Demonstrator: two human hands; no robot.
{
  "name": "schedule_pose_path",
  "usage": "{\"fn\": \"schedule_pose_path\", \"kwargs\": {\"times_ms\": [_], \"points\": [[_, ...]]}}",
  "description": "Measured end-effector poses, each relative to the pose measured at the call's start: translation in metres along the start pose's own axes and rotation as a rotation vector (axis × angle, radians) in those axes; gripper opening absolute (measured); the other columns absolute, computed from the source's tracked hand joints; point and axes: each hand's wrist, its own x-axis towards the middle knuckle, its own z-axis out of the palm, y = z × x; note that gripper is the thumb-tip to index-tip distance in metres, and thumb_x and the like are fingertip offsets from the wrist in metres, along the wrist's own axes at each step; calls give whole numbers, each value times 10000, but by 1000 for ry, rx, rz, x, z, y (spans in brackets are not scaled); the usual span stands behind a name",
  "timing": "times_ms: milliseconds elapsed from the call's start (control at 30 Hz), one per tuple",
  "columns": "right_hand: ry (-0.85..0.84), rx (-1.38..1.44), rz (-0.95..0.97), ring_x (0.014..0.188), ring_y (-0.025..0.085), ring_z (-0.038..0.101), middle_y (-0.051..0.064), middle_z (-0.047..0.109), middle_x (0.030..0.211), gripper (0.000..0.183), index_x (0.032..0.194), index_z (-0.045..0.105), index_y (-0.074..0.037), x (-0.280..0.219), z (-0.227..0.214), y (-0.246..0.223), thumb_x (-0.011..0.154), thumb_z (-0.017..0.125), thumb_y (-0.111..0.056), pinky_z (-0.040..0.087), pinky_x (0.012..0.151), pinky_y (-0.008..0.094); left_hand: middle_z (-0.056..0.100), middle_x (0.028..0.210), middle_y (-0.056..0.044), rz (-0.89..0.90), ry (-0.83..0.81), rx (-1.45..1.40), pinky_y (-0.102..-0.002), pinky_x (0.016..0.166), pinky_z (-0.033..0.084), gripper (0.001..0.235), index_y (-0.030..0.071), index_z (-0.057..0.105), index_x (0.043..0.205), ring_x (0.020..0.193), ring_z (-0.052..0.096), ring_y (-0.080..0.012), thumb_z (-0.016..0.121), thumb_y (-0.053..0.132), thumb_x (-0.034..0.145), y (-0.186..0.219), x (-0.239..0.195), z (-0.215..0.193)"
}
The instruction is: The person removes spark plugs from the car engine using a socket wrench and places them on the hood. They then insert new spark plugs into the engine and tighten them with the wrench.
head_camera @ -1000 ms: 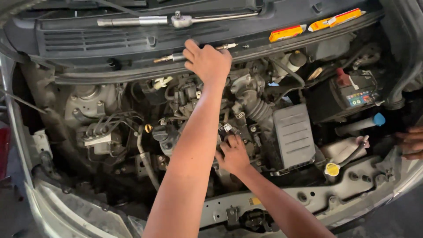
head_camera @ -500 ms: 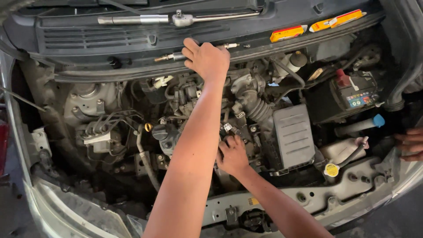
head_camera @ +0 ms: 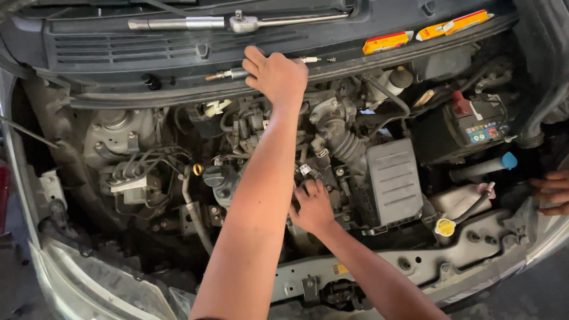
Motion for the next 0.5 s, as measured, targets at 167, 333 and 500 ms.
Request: {"fn": "schedule_pose_path", "kwargs": {"times_ms": [167, 333, 500], "points": [[54, -15, -25, 890, 316, 406, 116, 396, 1010, 204, 848, 544, -71, 6, -9, -8, 957, 616, -228, 423, 849, 460, 259, 1541, -168, 75, 13, 3, -602, 939, 346, 395, 60, 697, 725, 1310, 322, -409, 734, 401, 922, -11, 2, 6], [-15, -71, 10, 972, 366, 427, 108, 413, 1045, 330, 823, 618, -67, -3, 4, -3, 965, 680, -359, 461, 876, 496, 288, 1478, -139, 101, 31, 29, -575, 880, 358, 400, 82, 652, 706, 1254, 328, -376, 769, 440, 841, -10, 6, 2], [52, -80, 50, 952, 334, 457, 98, 481, 1004, 174, 953, 638, -107, 2, -4, -13, 951, 609, -278, 438, 742, 463, 136, 1619, -197, 46, -104, 5, -668, 1025, 337, 422, 69, 718, 843, 1428, 250, -446, 815, 478, 865, -3, 4, -7]]}}
